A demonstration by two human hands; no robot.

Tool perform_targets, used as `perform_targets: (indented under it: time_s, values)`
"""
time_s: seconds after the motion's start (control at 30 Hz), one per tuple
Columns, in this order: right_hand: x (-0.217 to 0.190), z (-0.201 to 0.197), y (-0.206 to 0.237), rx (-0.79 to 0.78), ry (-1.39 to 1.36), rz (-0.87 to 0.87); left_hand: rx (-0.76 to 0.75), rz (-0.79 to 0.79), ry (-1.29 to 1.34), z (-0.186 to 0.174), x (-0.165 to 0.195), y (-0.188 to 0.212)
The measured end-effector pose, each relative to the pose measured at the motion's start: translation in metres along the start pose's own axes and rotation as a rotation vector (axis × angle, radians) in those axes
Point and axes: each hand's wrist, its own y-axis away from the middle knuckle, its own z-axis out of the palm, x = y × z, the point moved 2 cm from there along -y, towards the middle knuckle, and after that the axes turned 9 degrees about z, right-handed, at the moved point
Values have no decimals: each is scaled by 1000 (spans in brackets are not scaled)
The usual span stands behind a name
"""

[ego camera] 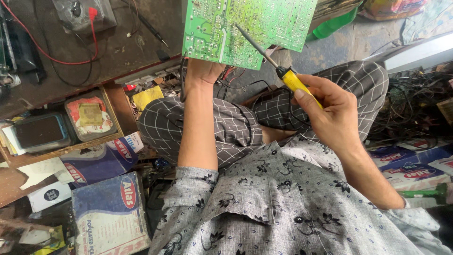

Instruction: The person sits on the floor holding a green populated circuit board and solders its underside with a soldering iron, feeding solder wire to the joints. They set the board down, pick up a small component, work on a second brown board, and use multimeter test leads to probe the board.

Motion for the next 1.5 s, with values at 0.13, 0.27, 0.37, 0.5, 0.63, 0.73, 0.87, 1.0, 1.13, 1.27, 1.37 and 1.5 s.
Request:
perform_targets:
  time_s: [0.13, 0.27, 0.37, 0.5, 0.63, 0.73, 0.87, 1.0, 1.13, 1.27, 1.37, 1.5]
  values:
    - [0, 1, -1, -6, 1, -8, -1, -30, 70, -2, -1, -1]
    - [0, 2, -1, -11, -4, -22, -2, -14, 23, -2, -1, 1]
    - [0, 2, -1, -1, 18, -7, -44, 16, -87, 1, 1, 3]
    - [-2, 2, 0, -4, 32, -15, -65, 33, -120, 7, 2, 4]
    - [-4, 2, 0, -3, 31, -4, 12, 22, 7, 14, 1, 3]
    - [-5, 2, 0, -14, 16, 7, 77, 3, -24, 17, 3, 5]
    - [-5, 2, 0, -12, 17, 15, 33, -32, 4, 20, 6, 7]
    - [-6, 2, 0, 1, 30, 20, 60, -21, -49, 15, 4, 7]
    - [-5, 2, 1, 2, 26, 22, 77, -6, -21, 6, 0, 6]
    - [-2, 1, 1, 1, -3, 32, 42, 5, -15, 0, -4, 5]
    - [-2, 1, 1, 13, 3, 47, 52, 9, -39, -2, -6, 5]
    - [-4, -12, 0, 36, 65, -30, 105, 6, -103, -2, -9, 4]
